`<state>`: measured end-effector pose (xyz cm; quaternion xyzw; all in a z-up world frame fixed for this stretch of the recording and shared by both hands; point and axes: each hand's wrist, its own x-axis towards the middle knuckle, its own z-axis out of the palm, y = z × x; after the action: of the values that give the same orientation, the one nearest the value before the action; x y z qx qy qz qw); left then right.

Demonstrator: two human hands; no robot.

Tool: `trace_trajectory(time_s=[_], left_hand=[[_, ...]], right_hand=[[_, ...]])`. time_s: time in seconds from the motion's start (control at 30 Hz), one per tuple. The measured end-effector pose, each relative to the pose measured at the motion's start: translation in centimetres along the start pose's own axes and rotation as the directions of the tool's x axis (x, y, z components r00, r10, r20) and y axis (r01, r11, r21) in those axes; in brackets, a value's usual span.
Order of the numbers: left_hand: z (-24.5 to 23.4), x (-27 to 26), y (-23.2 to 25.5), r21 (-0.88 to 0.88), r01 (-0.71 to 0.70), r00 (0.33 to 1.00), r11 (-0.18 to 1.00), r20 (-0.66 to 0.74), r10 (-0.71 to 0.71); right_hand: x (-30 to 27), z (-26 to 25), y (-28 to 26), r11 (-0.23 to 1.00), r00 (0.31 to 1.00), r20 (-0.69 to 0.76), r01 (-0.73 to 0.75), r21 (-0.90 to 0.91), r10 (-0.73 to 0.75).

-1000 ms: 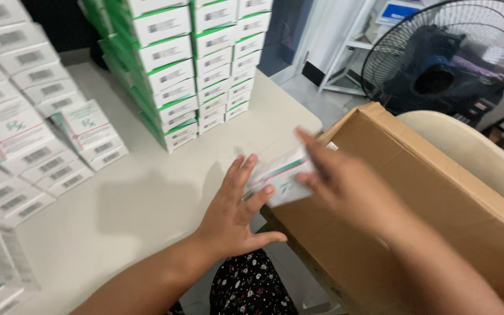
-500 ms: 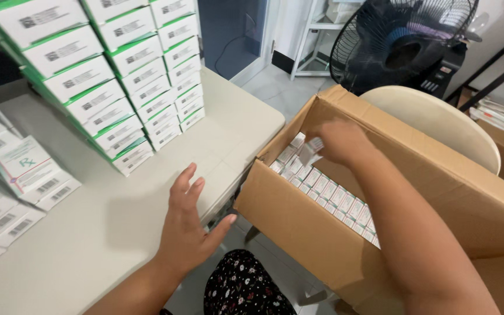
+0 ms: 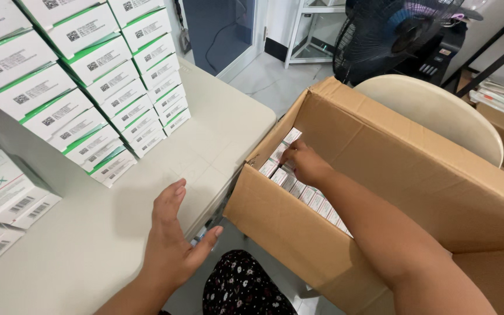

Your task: The person picks up small white boxes from a table, opens them to check the contents, and places them into a large cardboard box. The person repeats this process, arranging the boxes in rows inside the larger box.

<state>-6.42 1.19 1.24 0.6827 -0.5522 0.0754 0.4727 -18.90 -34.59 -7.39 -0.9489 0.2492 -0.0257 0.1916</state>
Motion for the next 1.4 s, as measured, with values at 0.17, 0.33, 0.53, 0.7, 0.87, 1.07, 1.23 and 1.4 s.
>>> trace_trajectory(time_s=[0.17, 0.33, 0.53, 0.7, 0.87, 1.07, 1.23, 1.4], left_hand=[[0.0, 0.0, -0.3, 0.011, -0.059, 0.998, 0.998, -0.005, 0.059], [0.0, 0.1, -0.8, 0.026, -0.132, 0.990, 0.991, -0.043, 0.133], [0.0, 0.5, -1.1, 0.075, -0.091, 0.995, 0.993, -0.038, 0.094], [0.1, 0.6, -1.0, -0.069, 0.070, 0.996, 0.995, -0.050, -0.074], [0.6, 1.1, -1.2, -0.112, 0.117, 0.983, 0.987, -0.132, -0.131], [0.5, 1.6, -2.3, -0.165, 0.110, 0.947, 0.980, -0.281, -0.154], [-0.7, 3.1, -5.4, -0.229, 0.166, 0.895, 0.959, -0.374, -0.244], [-1.7, 3.6, -5.7, -0.024, 0.033, 0.709, 0.999, -0.704, -0.041]], right_hand=[[-0.2, 0.4, -0.6, 0.998, 0.998, -0.033, -0.062, 0.022, 0.062], [-0.1, -0.2, -0.4, 0.998, 0.997, -0.070, -0.040, 0.054, 0.043], [-0.6, -1.3, 0.6, 0.999, 0.998, -0.054, 0.030, -0.016, -0.030], [-0.7, -5.8, -2.5, 0.981, 0.866, -0.462, 0.190, -0.048, -0.190], [-2.6, -10.6, -12.7, 0.871, 0.569, -0.732, 0.486, -0.068, -0.374], [-5.0, -11.4, -29.6, 0.472, 0.314, -0.387, 0.767, -0.435, -0.867], [-4.0, -6.8, -41.2, 0.422, 0.314, -0.340, 0.849, -0.318, -0.887], [0.2, -1.1, -49.0, 0.488, 0.436, -0.222, 0.806, -0.335, -0.872]])
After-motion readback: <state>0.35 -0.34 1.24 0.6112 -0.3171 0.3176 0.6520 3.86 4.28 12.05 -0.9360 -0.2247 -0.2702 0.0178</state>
